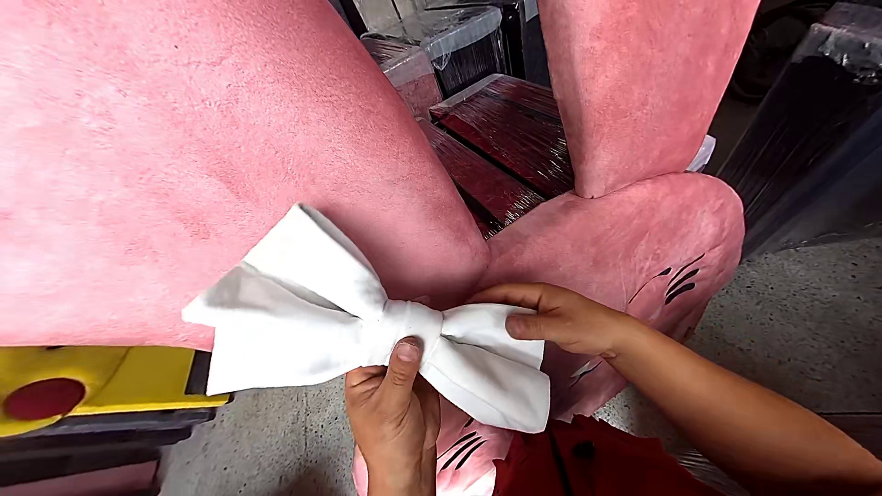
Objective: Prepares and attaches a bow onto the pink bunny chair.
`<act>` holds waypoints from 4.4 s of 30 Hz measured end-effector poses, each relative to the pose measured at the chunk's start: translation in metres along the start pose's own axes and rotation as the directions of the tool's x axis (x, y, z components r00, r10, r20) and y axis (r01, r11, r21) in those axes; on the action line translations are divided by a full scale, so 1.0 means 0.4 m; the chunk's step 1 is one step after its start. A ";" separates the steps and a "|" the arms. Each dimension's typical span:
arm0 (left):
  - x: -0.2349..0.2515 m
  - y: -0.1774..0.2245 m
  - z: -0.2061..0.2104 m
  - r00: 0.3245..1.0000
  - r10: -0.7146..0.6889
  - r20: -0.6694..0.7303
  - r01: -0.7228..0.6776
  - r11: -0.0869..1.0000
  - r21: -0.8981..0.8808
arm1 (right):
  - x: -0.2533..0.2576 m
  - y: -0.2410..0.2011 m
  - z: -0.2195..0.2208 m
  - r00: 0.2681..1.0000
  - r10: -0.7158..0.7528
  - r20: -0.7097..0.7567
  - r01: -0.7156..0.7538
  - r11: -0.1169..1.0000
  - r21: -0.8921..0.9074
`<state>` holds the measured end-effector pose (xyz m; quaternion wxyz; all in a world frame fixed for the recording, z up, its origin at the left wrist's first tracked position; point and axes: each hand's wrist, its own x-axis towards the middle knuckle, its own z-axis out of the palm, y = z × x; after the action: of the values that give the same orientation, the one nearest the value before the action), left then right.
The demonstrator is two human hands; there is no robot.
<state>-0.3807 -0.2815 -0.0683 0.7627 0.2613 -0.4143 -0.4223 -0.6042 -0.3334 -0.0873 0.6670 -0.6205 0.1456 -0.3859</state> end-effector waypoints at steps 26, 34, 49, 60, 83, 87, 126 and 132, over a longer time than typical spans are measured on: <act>-0.398 0.219 -0.381 0.869 -0.077 -0.490 0.076 0.997 -0.022 | 0.014 0.250 0.459 0.895 -0.239 -0.376 -0.060 0.771 -0.634; -0.496 0.314 -0.494 0.963 -0.220 -0.154 0.231 0.971 0.057 | 0.175 0.158 0.756 0.993 0.105 0.056 -0.056 0.826 -0.561; -0.442 0.530 -0.513 0.917 0.039 -0.397 0.104 0.937 0.334 | 0.155 0.157 0.868 0.988 0.153 -0.014 -0.150 0.938 -0.314; -0.433 0.516 -0.559 0.972 0.047 -0.231 0.025 0.953 0.302 | 0.197 0.133 0.829 0.992 0.114 -0.062 -0.122 0.982 -0.146; -0.442 0.388 -0.560 0.957 -0.279 -0.084 0.275 0.773 0.572 | 0.281 0.166 0.846 0.942 0.180 -0.283 -0.133 0.976 0.175; -0.433 0.376 -0.563 0.969 -0.193 -0.157 0.243 0.874 0.422 | 0.271 0.140 0.763 0.987 0.153 -0.046 -0.156 0.986 -0.057; -0.344 0.039 -0.712 0.985 -0.064 0.163 -0.168 -0.080 0.983 | 0.283 0.316 0.474 0.953 0.157 -0.260 -0.297 0.301 -0.906; -0.321 0.067 -0.749 0.939 -0.270 0.214 -0.211 0.039 0.977 | 0.242 0.347 0.445 0.983 0.162 -0.085 -0.157 0.509 -0.846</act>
<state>-0.1521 -0.1426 -0.2569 0.2715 0.6466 -0.7094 -0.0697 -0.3741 -0.2829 -0.1567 0.3131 -0.8514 0.3694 -0.2017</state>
